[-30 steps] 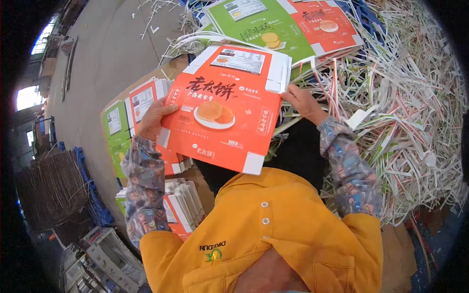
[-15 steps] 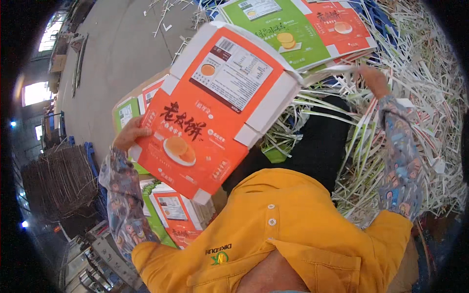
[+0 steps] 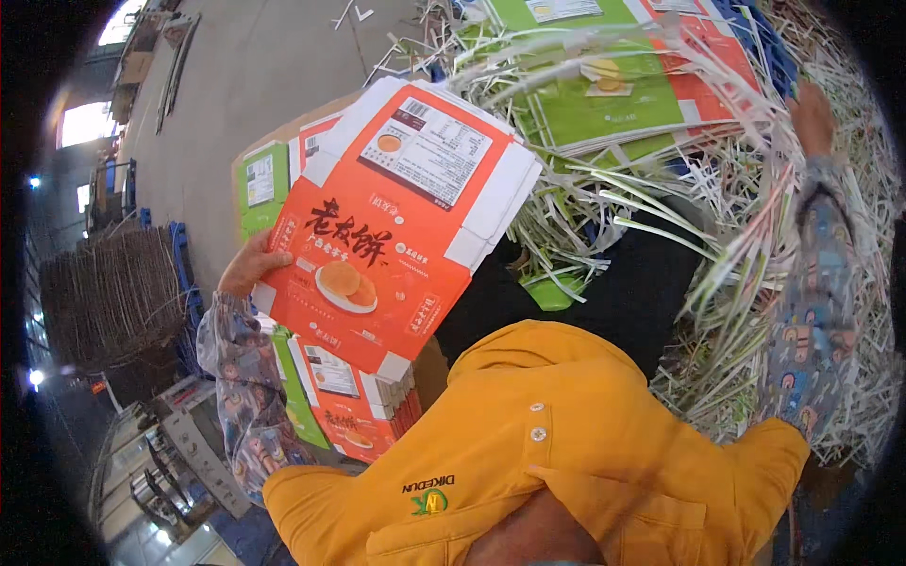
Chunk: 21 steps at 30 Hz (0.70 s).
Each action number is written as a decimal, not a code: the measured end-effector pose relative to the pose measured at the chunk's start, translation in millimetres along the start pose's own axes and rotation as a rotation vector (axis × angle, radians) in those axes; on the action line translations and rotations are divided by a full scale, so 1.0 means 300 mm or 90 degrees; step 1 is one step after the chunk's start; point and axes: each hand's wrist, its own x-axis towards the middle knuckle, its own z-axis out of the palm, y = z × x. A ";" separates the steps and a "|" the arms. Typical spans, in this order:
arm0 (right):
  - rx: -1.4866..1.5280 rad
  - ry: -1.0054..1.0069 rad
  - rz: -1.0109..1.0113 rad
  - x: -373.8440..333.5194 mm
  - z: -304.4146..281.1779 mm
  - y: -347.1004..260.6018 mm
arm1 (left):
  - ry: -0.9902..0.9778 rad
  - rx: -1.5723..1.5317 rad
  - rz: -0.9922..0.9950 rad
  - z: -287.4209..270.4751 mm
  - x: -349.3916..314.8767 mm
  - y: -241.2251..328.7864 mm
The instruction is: Sorting and organizing flattened cardboard boxes for food products.
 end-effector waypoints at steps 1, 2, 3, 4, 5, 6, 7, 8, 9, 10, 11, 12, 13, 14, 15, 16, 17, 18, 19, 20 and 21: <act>0.103 -0.091 -0.007 0.036 -0.046 -0.084 | -0.014 0.013 0.007 0.011 0.015 0.020; 0.204 -0.169 -0.018 0.115 -0.138 -0.239 | -0.011 0.007 0.018 0.010 0.008 0.015; 0.204 -0.045 -0.186 0.125 -0.206 -0.392 | -0.007 0.002 0.044 0.008 -0.004 0.010; 0.589 0.049 -0.146 0.082 -0.125 -0.544 | 0.007 0.003 0.058 0.016 -0.018 0.012; 0.524 0.035 -0.220 0.067 -0.202 -0.694 | 0.012 -0.002 0.059 0.013 -0.027 0.012; 0.587 -0.037 -0.188 0.058 -0.250 -0.810 | 0.032 0.041 0.089 0.013 -0.041 0.036; 0.636 -0.114 -0.149 0.052 -0.289 -0.867 | 0.040 0.083 0.125 0.022 -0.038 0.071; 0.631 -0.114 -0.149 0.054 -0.301 -0.900 | 0.037 0.081 0.128 0.058 -0.059 0.126; 0.696 -0.131 -0.122 0.054 -0.312 -0.914 | 0.040 0.107 0.156 0.116 -0.095 0.212; 0.764 -0.145 -0.098 0.055 -0.322 -0.911 | 0.047 0.132 0.184 0.168 -0.135 0.291; 0.760 -0.147 -0.103 0.056 -0.338 -0.898 | 0.046 0.125 0.185 0.200 -0.160 0.344; 0.823 -0.160 -0.005 0.064 -0.371 -0.874 | 0.052 0.280 0.217 0.227 -0.191 0.396; 0.885 -0.171 0.094 0.073 -0.391 -0.853 | 0.060 0.437 0.246 0.255 -0.214 0.446; 0.911 -0.112 0.082 0.069 -0.386 -0.814 | 0.062 0.433 0.251 0.290 -0.223 0.501; 0.908 -0.111 0.075 0.076 -0.410 -0.792 | 0.086 0.551 0.320 0.322 -0.231 0.551; 0.907 -0.029 0.115 0.081 -0.459 -0.751 | 0.108 0.670 0.393 0.343 -0.223 0.583; 0.907 0.052 0.151 0.086 -0.507 -0.719 | 0.112 0.664 0.397 0.348 -0.195 0.596; 0.815 0.148 0.118 0.091 -0.553 -0.682 | 0.138 0.707 0.489 0.346 -0.149 0.616; 0.719 0.245 0.086 0.097 -0.610 -0.637 | 0.167 0.750 0.586 0.348 -0.112 0.647; 0.672 0.305 0.039 0.103 -0.641 -0.614 | 0.198 0.750 0.643 0.363 -0.060 0.656; 0.600 0.387 -0.006 0.115 -0.678 -0.600 | 0.225 0.744 0.706 0.393 0.012 0.660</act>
